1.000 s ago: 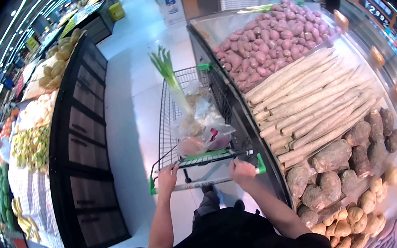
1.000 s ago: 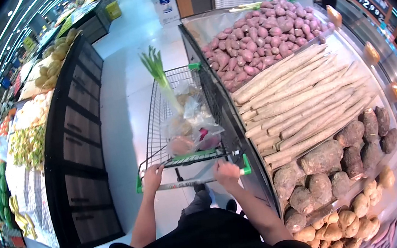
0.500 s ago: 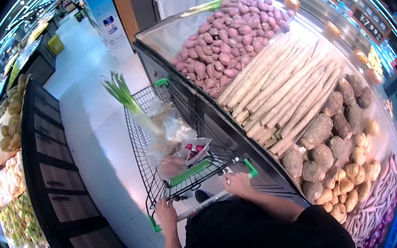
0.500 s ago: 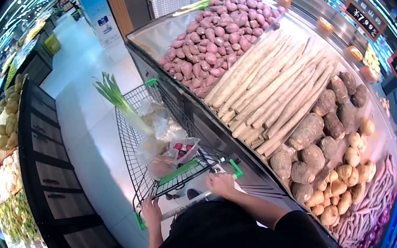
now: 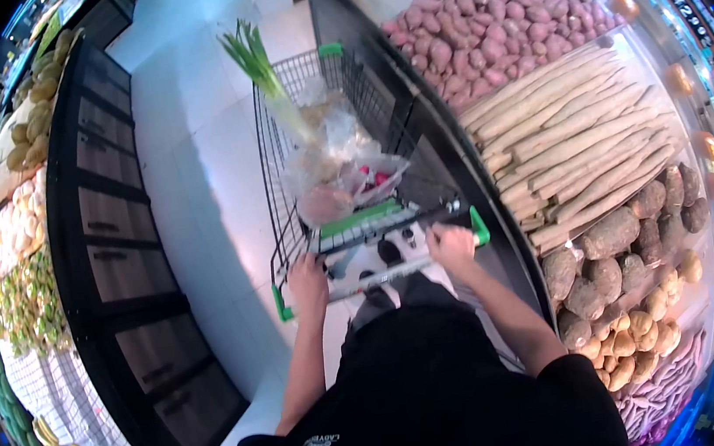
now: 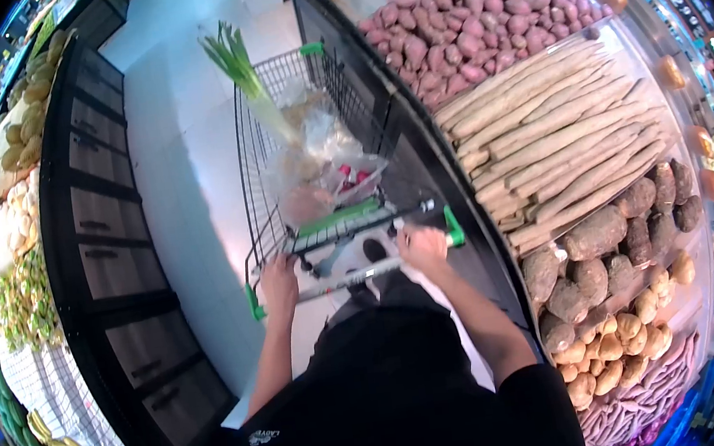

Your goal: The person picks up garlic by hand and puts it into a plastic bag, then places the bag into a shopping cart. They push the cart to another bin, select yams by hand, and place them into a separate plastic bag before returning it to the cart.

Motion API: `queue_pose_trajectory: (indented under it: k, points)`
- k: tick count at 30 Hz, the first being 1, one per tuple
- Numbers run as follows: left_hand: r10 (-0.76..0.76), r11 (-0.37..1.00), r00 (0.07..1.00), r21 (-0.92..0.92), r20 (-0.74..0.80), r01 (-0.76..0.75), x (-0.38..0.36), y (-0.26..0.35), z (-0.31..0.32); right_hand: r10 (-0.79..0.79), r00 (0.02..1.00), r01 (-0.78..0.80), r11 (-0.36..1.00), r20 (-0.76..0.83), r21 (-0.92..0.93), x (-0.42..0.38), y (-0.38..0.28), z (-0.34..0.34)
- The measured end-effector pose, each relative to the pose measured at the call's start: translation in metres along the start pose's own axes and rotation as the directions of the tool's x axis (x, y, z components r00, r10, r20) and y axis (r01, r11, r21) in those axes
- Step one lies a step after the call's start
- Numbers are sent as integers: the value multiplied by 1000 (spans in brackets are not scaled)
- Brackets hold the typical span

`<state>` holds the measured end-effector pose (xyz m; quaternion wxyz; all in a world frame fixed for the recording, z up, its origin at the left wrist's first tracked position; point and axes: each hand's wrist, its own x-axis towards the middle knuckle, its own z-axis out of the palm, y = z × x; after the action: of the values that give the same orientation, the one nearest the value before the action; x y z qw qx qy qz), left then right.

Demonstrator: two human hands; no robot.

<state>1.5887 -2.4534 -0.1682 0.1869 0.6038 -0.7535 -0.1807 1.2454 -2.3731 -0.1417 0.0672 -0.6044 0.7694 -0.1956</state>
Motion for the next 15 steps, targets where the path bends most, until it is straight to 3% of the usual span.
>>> queue_pose_trajectory:
  k: [4, 8, 13, 15]
  points:
    - [-32, 999, 995, 21, -91, 34, 29, 1, 0, 8, 996, -12, 999, 93, 44, 31, -6, 2]
    - [-113, 993, 979, 28, -169, 119, 68, 3, 0, -241, 966, 255, 947, -96, 195, 58, -20, 15]
    - [-161, 984, 965, 35, -209, 172, 97, -2, 7, -308, 949, 313, 916, -59, 253, 87, -46, 22]
    - [-191, 980, 963, 11, -193, 196, 105, -3, 9, -295, 947, 318, 914, -126, 250, 98, -46, 28]
